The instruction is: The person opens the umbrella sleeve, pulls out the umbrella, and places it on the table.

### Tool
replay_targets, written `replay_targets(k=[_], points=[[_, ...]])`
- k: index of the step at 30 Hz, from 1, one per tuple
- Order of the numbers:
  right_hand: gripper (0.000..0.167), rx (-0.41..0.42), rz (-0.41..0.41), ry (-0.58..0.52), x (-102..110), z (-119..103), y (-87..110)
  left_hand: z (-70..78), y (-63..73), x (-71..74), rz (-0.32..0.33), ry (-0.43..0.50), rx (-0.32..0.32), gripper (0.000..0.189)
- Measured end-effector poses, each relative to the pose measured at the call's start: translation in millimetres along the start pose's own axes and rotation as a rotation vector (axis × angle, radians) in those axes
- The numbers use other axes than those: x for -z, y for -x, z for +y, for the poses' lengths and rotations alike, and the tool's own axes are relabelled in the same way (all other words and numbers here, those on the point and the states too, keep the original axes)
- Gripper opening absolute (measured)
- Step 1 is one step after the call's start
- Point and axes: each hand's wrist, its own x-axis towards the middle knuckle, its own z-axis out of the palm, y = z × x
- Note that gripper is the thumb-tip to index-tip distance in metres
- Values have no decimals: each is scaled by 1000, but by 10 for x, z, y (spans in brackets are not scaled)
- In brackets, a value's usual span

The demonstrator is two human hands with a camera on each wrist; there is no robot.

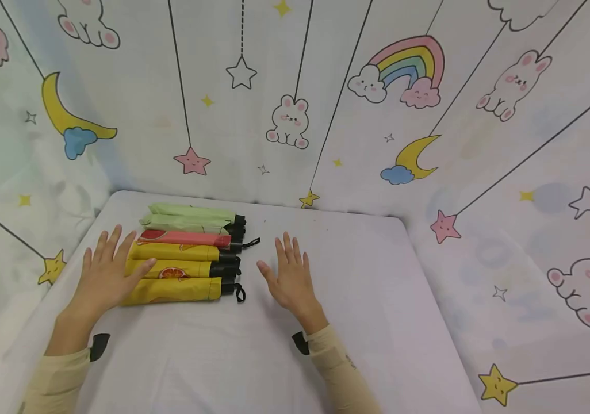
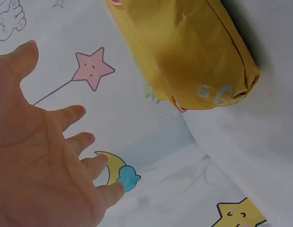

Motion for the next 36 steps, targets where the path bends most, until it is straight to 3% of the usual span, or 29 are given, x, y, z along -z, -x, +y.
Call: replay_targets(k=[8,21,28,36], points=[[85,11,-56,-12,-93,-150,1,-5,70,14,11,57,19,85],[83,75,-56,-41,-235,-333,31,-233,158,-29,2,117,116,89],[83,73,-57,-69,-322,-385,49,-244,248,-73,26,174,127,86],[82,49,-76,-123,-428,-491,55,-264,346,-127,27,238,195,86]])
